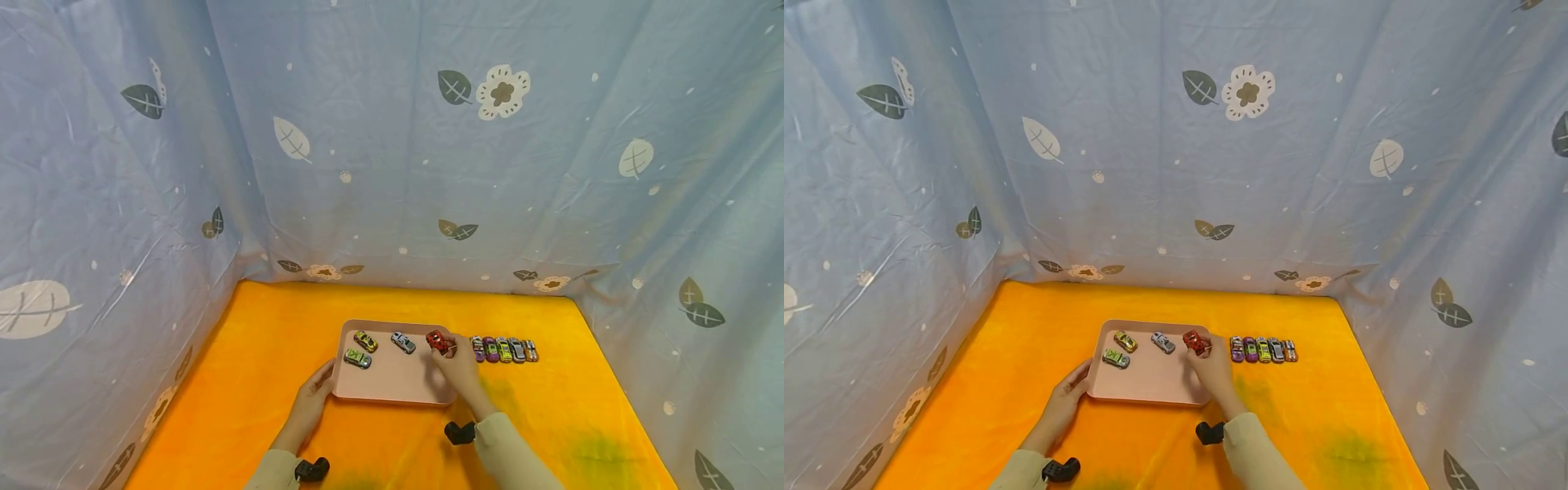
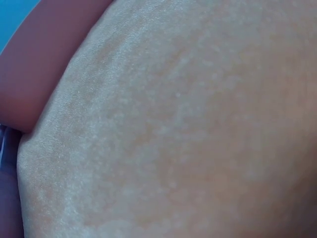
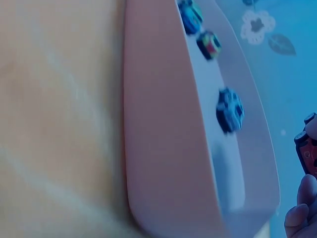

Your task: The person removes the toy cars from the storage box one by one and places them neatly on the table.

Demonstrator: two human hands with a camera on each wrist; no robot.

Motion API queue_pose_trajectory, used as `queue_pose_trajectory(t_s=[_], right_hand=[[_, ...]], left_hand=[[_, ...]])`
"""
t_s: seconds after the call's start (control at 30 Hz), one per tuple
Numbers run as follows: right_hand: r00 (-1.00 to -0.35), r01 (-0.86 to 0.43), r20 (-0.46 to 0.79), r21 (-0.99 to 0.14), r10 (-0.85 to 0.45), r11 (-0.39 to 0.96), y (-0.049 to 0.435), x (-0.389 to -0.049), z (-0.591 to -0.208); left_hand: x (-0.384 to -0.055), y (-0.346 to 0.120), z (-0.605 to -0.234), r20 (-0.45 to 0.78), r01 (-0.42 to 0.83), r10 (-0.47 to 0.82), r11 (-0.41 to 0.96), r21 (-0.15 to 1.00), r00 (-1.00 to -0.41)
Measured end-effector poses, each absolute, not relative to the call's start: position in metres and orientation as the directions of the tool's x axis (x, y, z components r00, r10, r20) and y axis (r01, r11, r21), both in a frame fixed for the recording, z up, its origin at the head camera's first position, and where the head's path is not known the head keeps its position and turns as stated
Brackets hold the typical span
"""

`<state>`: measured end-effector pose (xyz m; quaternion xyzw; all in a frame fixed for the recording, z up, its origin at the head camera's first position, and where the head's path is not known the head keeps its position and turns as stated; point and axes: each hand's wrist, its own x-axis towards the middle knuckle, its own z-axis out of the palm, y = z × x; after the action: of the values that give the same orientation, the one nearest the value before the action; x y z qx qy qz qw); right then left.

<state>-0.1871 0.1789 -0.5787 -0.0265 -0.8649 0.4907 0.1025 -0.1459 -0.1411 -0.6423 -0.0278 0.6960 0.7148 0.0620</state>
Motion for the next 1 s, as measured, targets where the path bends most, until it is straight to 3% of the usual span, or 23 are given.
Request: queue_pose_trajectory(t_s=[0.43, 0.67, 0.83, 1.0], right_hand=[[-0.975, 0.020, 0.081, -0.895, 0.206, 0.446, 0.241, -0.183, -0.588], [-0.972, 0.157, -0.048, -0.861, 0.229, 0.485, 0.273, -0.173, -0.594], [-0.971, 0.222, -0.140, -0.826, 0.193, 0.518, 0.290, -0.165, -0.600], [-0.979, 0.201, -0.162, -0.824, 0.120, 0.530, 0.296, -0.163, -0.610]], left_hand=[[-0.145, -0.141, -0.642, -0.119, -0.120, 0.041, -0.013, 0.993, -0.992], [-0.146, -0.140, -0.641, -0.128, -0.128, 0.045, 0.000, 0.992, -0.991], [-0.145, -0.140, -0.640, -0.144, -0.143, 0.050, 0.005, 0.990, -0.988], [-0.144, -0.141, -0.636, -0.157, -0.156, 0.045, 0.009, 0.988, -0.987]])
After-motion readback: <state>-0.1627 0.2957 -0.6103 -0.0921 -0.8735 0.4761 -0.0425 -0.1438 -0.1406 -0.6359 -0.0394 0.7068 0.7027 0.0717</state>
